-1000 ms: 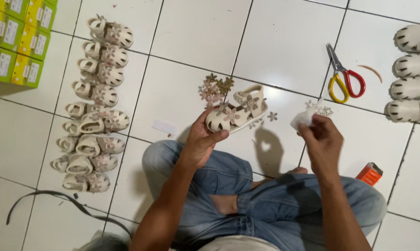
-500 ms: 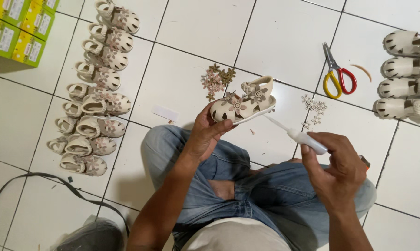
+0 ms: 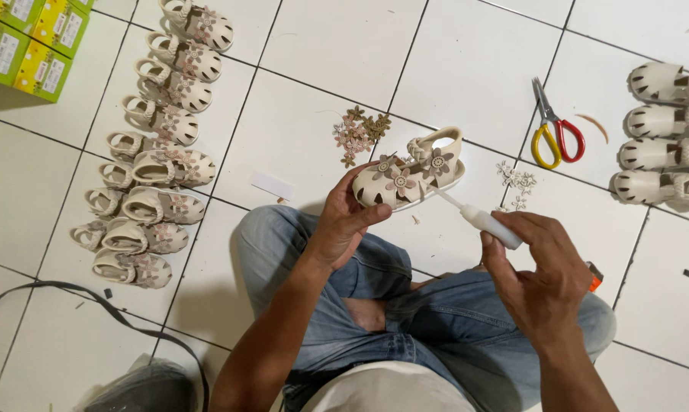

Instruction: The person sits on the floor and decorates small white shoes by applying glue and attaching flower-shaped embellishments. They pick up a shoe, apply glue with a tube, place a flower, and repeat the process on multiple shoes, arranging finished ones in a row.

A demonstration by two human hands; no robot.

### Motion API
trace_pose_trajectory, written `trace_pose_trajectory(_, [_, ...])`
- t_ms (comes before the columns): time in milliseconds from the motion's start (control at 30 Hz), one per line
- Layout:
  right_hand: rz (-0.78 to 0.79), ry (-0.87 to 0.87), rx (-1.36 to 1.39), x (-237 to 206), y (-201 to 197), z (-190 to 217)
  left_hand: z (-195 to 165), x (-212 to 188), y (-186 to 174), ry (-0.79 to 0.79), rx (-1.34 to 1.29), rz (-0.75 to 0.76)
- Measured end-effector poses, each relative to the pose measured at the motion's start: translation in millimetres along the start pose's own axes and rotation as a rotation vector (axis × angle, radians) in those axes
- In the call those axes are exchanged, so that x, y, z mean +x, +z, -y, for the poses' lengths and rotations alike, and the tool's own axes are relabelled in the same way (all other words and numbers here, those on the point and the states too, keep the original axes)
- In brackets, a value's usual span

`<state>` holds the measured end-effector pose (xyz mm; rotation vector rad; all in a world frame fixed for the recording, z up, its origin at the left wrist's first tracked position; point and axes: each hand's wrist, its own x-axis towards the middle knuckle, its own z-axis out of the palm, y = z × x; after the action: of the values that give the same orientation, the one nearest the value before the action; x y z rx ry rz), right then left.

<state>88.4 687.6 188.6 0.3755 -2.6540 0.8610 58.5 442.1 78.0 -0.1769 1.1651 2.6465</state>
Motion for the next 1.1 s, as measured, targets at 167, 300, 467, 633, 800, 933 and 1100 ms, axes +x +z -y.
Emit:
trace_pose_trajectory(167, [-0.018, 0.0, 0.0, 7.9, 4.8, 1.1, -2.1, 3.8, 0.4, -0.024, 0.018, -0.03])
trace_pose_trajectory(300, [-0.02, 0.023, 0.001, 9.6, 6.1, 2.5, -2.5, 5.3, 0.0, -0.031, 0.012, -0.046])
trace_pose_trajectory(467, [0.003, 0.028, -0.022, 11.2, 7.4, 0.9, -1.2, 5.7, 0.1, -0.038, 0.042, -0.057])
trace_pose_trajectory(633, [0.013, 0.004, -0.036, 10.3, 5.1, -2.5, 0.6, 8.0, 3.5, -0.017, -0.002, -0.022])
trace_pose_trajectory(800, [0.026, 0.014, -0.057, 8.1, 4.3, -4.7, 2.0, 5.0, 5.1, -0.039, 0.003, -0.021])
trace_pose_trajectory(933, [-0.001, 0.004, -0.057, 3.6, 3.6, -6.1, 4.7, 4.1, 5.5, -0.036, 0.006, -0.021])
trace_pose_trajectory(1100, [-0.028, 0.093, -0.012, 1.3, 3.1, -8.8, 6.5, 6.5, 5.6, -0.029, -0.012, -0.018])
